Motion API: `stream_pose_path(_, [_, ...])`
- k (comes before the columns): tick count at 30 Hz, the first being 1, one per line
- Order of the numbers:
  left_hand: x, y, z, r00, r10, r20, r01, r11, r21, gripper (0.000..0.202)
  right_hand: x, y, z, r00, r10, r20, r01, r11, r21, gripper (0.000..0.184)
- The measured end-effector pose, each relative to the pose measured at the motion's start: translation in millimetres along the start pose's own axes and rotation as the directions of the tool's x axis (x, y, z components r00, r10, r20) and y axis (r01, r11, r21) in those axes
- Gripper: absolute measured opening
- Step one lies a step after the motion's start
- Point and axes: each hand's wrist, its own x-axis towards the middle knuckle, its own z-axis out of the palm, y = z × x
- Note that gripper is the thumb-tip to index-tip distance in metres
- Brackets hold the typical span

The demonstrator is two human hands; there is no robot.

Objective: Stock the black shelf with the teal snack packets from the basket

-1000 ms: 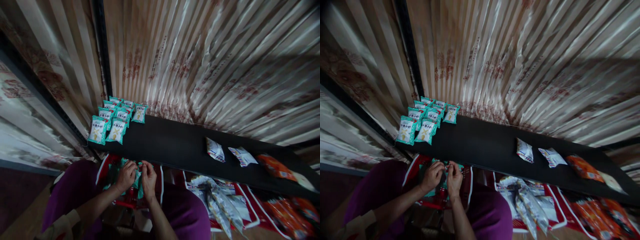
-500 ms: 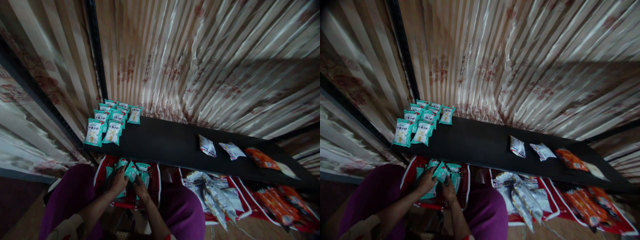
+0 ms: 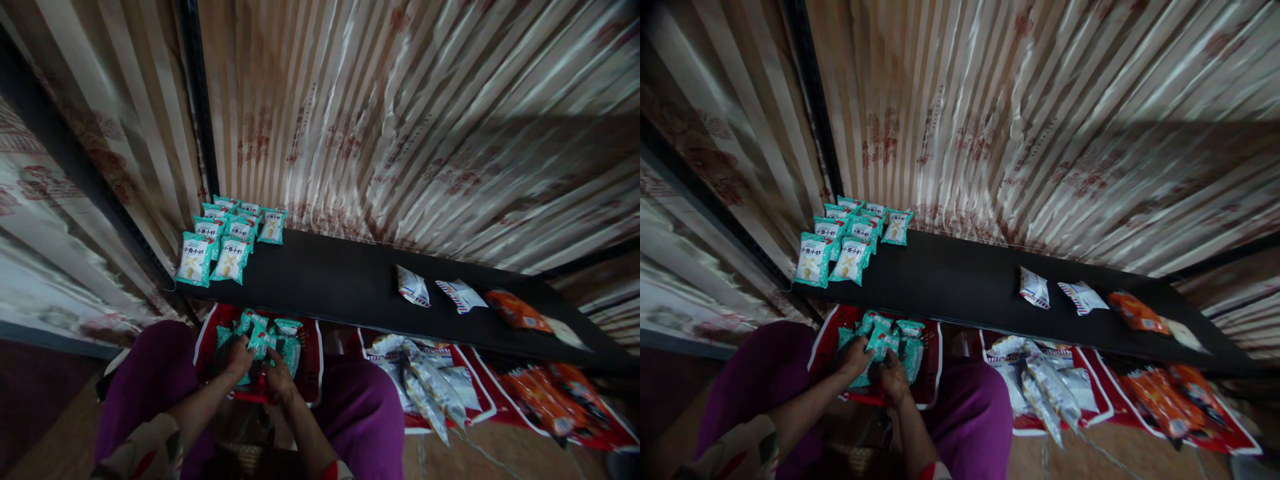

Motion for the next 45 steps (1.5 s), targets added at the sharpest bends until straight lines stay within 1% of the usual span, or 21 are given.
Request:
stream_pose_path(4, [-7,-2,-8.3,0.999,-0.023,-0.039,0.02,0.998,-0.063,0.011,-6,-3,6,0.997,-0.016,-0.07,0.02,0.998,0.059,0.039])
stream_pose_path(9, [-20,-3,-26.9,0.995,-0.028,-0.091,0.014,0.988,-0.155,0.006,-6,-12,8,0.979,-0.095,-0.18,0.112,0.99,0.091,0.035])
stream_pose_path(14, [-32,-2,-39.9,0.992,-0.03,-0.126,-0.001,0.97,-0.241,0.005,-12,-23,7,0.958,-0.168,-0.233,0.184,0.982,0.047,0.037])
stream_pose_path(20, [-38,-5,-45.1,0.99,-0.028,-0.136,-0.024,0.933,-0.36,0.012,-26,-30,3,0.928,-0.247,-0.277,0.246,0.968,-0.042,0.039])
stream_pose_path(25, [-42,-5,-43.9,0.993,-0.03,-0.115,-0.032,0.864,-0.503,0.012,-39,-28,-11,0.893,-0.347,-0.286,0.313,0.936,-0.16,0.036])
stream_pose_path(28, [-47,-2,-43.7,0.996,-0.028,-0.084,-0.027,0.807,-0.59,0.012,-44,-25,-19,0.873,-0.386,-0.298,0.348,0.921,-0.174,0.034])
stream_pose_path(30, [-51,1,-45.1,0.998,-0.025,-0.056,-0.017,0.772,-0.635,0.011,-47,-22,-23,0.866,-0.378,-0.328,0.349,0.926,-0.144,0.032])
stream_pose_path(33, [-58,6,-49.5,1.0,-0.012,-0.017,-0.003,0.728,-0.685,0.011,-48,-16,-26,0.865,-0.333,-0.374,0.332,0.941,-0.07,0.032])
stream_pose_path(39, [-69,11,-58.6,0.999,0.027,0.037,0.01,0.679,-0.735,0.016,-51,-7,-25,0.894,-0.223,-0.389,0.272,0.959,0.075,0.042])
stream_pose_path(40, [-70,12,-59.5,0.999,0.03,0.043,0.012,0.674,-0.739,0.018,-53,-8,-25,0.889,-0.223,-0.401,0.273,0.959,0.072,0.044])
stream_pose_path(42, [-73,12,-61.3,0.998,0.036,0.053,0.016,0.666,-0.746,0.019,-58,-12,-25,0.862,-0.254,-0.439,0.294,0.955,0.025,0.045])
stream_pose_path(45, [-76,10,-64.0,0.997,0.045,0.06,0.015,0.657,-0.754,0.02,-67,-21,-27,0.832,-0.334,-0.443,0.344,0.937,-0.059,0.039])
